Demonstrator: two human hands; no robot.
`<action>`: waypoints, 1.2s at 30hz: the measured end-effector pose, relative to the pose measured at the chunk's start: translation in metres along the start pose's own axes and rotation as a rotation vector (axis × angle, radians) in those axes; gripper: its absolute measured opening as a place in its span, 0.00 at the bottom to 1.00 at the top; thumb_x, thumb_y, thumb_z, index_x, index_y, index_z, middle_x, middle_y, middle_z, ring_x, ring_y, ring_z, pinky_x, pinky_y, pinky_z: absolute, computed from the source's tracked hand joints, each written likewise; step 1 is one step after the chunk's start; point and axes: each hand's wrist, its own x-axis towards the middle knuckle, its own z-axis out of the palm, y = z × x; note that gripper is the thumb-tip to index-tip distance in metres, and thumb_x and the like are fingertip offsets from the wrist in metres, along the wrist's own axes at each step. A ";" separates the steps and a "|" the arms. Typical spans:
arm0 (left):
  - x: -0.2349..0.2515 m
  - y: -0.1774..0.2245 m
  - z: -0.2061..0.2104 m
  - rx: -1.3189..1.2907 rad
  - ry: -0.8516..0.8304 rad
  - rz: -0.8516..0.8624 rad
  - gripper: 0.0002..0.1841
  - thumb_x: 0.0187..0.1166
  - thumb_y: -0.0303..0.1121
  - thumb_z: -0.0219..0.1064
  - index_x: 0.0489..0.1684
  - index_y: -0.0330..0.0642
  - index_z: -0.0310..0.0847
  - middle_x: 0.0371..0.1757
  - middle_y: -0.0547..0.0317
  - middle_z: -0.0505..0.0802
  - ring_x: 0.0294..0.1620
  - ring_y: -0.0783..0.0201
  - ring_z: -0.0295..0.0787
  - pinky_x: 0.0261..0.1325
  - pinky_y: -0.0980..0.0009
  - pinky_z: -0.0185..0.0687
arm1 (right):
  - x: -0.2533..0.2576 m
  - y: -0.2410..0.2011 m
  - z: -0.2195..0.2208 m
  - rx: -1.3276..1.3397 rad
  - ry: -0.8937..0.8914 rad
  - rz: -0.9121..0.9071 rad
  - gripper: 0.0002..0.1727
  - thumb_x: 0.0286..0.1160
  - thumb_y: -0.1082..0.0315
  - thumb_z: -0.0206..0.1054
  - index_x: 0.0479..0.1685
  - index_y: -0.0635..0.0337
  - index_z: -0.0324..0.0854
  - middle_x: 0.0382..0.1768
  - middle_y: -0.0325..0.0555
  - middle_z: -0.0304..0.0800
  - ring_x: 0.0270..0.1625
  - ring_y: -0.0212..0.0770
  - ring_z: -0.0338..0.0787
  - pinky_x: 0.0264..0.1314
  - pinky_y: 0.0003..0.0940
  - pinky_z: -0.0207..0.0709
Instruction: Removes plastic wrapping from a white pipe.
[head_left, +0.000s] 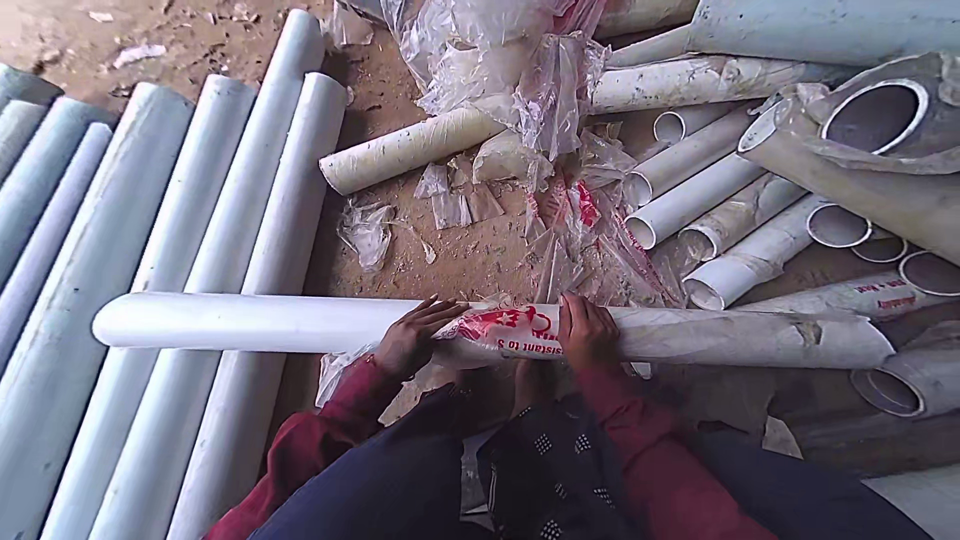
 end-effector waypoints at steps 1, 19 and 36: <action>-0.003 -0.004 0.010 0.058 0.109 0.055 0.17 0.75 0.21 0.58 0.53 0.30 0.92 0.61 0.46 0.96 0.67 0.45 0.92 0.77 0.47 0.77 | 0.006 0.000 0.000 0.023 -0.018 0.019 0.17 0.81 0.67 0.59 0.41 0.65 0.94 0.32 0.52 0.98 0.31 0.50 0.97 0.34 0.42 0.85; 0.042 -0.017 0.039 0.047 0.284 0.008 0.19 0.80 0.19 0.49 0.50 0.29 0.91 0.57 0.37 0.95 0.67 0.38 0.90 0.80 0.49 0.74 | 0.041 0.051 0.010 -0.068 -0.148 0.006 0.10 0.72 0.72 0.68 0.44 0.62 0.93 0.37 0.52 0.97 0.39 0.52 0.96 0.40 0.46 0.87; -0.047 0.008 0.064 0.052 0.034 -0.070 0.33 0.77 0.37 0.66 0.76 0.17 0.71 0.76 0.29 0.83 0.79 0.31 0.78 0.84 0.39 0.63 | -0.017 0.036 0.005 -0.116 0.072 -0.063 0.13 0.78 0.72 0.60 0.42 0.64 0.92 0.41 0.56 0.98 0.42 0.57 0.98 0.47 0.51 0.88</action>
